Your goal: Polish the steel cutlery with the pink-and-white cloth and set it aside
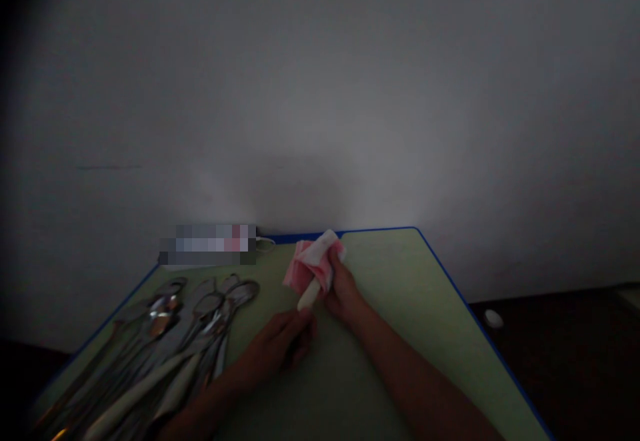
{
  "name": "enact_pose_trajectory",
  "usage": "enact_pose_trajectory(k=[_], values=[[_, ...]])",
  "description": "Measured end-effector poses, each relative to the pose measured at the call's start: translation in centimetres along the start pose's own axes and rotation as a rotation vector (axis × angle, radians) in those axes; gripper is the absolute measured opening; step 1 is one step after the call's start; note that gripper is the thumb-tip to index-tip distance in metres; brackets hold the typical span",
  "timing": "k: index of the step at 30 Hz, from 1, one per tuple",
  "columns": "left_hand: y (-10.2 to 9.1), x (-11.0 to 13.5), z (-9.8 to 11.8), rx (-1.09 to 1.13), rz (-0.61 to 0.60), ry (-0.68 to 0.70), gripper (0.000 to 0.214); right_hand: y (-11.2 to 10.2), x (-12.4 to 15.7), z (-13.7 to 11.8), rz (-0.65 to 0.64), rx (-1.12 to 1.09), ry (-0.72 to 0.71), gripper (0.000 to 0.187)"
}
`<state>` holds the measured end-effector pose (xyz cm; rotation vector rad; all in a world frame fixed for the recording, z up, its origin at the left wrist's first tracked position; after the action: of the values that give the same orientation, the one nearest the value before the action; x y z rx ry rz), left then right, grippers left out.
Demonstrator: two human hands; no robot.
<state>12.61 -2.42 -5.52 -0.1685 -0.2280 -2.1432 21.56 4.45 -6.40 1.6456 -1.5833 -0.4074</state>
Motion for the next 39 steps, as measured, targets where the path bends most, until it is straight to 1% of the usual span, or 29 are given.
enact_pose_trajectory(k=[3, 6, 8, 11, 13, 15, 18, 21, 25, 28, 33, 36, 39], values=[[-0.4, -0.3, -0.8, 0.151, 0.023, 0.008, 0.048, 0.3, 0.2, 0.1, -0.057, 0.006, 0.038, 0.034], [-0.4, -0.4, -1.1, 0.186, 0.029, 0.001, 0.043, 0.3, 0.5, 0.5, -0.125, 0.109, 0.090, 0.031], [-0.3, -0.3, -0.7, 0.127, 0.037, 0.005, 0.037, 0.0, 0.5, 0.6, -0.106, 0.170, 0.066, 0.025], [-0.1, 0.1, 0.3, 0.009, 0.052, 0.015, 0.033, -0.7, 0.1, 0.4, -0.022, 0.175, 0.002, 0.019], [0.0, 0.3, 0.8, -0.060, 0.046, 0.031, 0.035, -0.9, -0.2, 0.5, -0.012, 0.130, -0.018, 0.023], [0.1, 0.4, 1.1, -0.123, 0.022, 0.044, 0.038, -0.7, -0.5, 0.5, -0.040, 0.085, -0.028, 0.031], [0.3, 0.5, 1.0, -0.156, -0.043, 0.033, 0.037, -0.4, -0.7, 0.2, -0.070, 0.048, -0.066, 0.038], [0.4, 0.5, 0.7, -0.096, -0.059, 0.011, 0.035, -0.3, -0.6, 0.0, -0.077, 0.072, -0.081, 0.038], [-0.1, 0.1, 0.0, 0.029, 0.029, -0.005, 0.036, -0.5, -0.2, 0.3, -0.091, 0.204, -0.027, 0.035], [-0.3, -0.1, -0.2, 0.064, 0.054, 0.010, 0.039, -0.8, 0.1, 0.2, -0.057, 0.243, -0.056, 0.027], [-0.1, 0.1, 0.0, 0.063, 0.010, 0.000, 0.032, -0.5, 0.2, 0.2, -0.037, 0.213, -0.059, 0.027], [-0.1, 0.1, 0.3, 0.054, -0.016, 0.020, 0.030, -0.1, 0.1, 0.4, -0.053, 0.128, -0.010, 0.032], [-0.1, -0.1, -0.3, 0.107, -0.040, 0.034, 0.030, 0.0, 0.1, 0.5, -0.066, 0.071, 0.035, 0.037]])
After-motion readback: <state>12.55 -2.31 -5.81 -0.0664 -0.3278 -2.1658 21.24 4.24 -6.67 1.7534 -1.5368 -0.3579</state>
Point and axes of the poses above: each hand's wrist, its own x-axis away from the middle knuckle, its own y-axis out of the palm, z = x × y, the point moved 6 cm from there along -x, towards the middle knuckle, and after that the axes turned 10 degrees about x, right-handed, at the moved point
